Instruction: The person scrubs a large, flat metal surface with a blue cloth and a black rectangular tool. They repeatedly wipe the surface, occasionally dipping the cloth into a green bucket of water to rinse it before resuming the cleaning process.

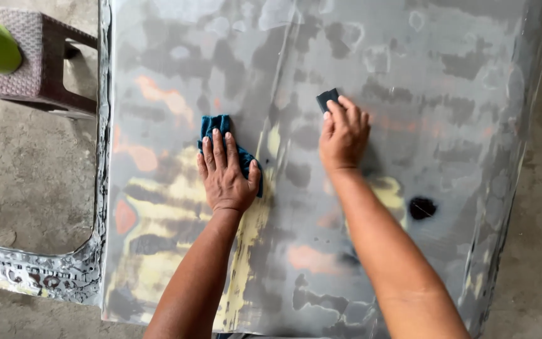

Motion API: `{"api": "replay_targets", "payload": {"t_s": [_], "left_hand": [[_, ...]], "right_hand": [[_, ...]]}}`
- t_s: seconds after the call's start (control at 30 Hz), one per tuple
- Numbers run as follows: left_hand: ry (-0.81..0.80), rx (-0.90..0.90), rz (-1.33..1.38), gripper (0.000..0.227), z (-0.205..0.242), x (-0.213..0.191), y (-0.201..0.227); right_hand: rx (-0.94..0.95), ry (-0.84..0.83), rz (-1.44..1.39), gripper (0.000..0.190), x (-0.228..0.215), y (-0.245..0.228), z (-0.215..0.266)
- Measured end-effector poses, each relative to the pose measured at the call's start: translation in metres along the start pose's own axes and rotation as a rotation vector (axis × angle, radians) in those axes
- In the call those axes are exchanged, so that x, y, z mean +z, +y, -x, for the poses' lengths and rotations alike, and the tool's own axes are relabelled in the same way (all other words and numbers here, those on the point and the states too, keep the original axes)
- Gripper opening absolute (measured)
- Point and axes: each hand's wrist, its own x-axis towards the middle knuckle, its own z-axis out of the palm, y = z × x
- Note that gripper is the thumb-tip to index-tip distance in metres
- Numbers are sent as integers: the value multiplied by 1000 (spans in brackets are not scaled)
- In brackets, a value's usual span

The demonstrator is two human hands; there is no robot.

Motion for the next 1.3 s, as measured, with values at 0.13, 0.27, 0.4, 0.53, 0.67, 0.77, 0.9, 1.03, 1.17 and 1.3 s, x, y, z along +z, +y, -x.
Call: {"api": "replay_targets", "payload": {"t_s": [0.13,0.27,0.4,0.53,0.67,0.77,0.9,1.03,1.17,1.3], "left_hand": [[-5,-5,-2,85,-3,0,1],[-2,1,3,84,-1,1,0],[10,10,24,84,-1,-1,2],[-3,-6,3,84,-4,-4,1],[8,6,13,84,-1,0,1],[15,8,20,84,-3,-3,-3],[13,0,21,85,-3,0,0],[39,23,32,84,-6,-2,0],[28,30,13,84,-2,0,-2],[16,19,1,82,-2,0,-2]], "right_hand": [[-185,-43,-26,22,8,-27,31],[-403,-242,-139,20,8,-6,-1],[-120,-28,-67,16,31,5,-22],[-366,-190,-208,15,16,-24,-2],[-346,-135,-131,21,19,4,-26],[-253,-83,-52,18,14,-3,-21],[-569,-403,-148,26,-22,-22,39],[-549,-351,-100,29,-33,58,26],[113,-37,89,23,-44,76,20],[-613,-428,-118,24,-53,21,112]]}}
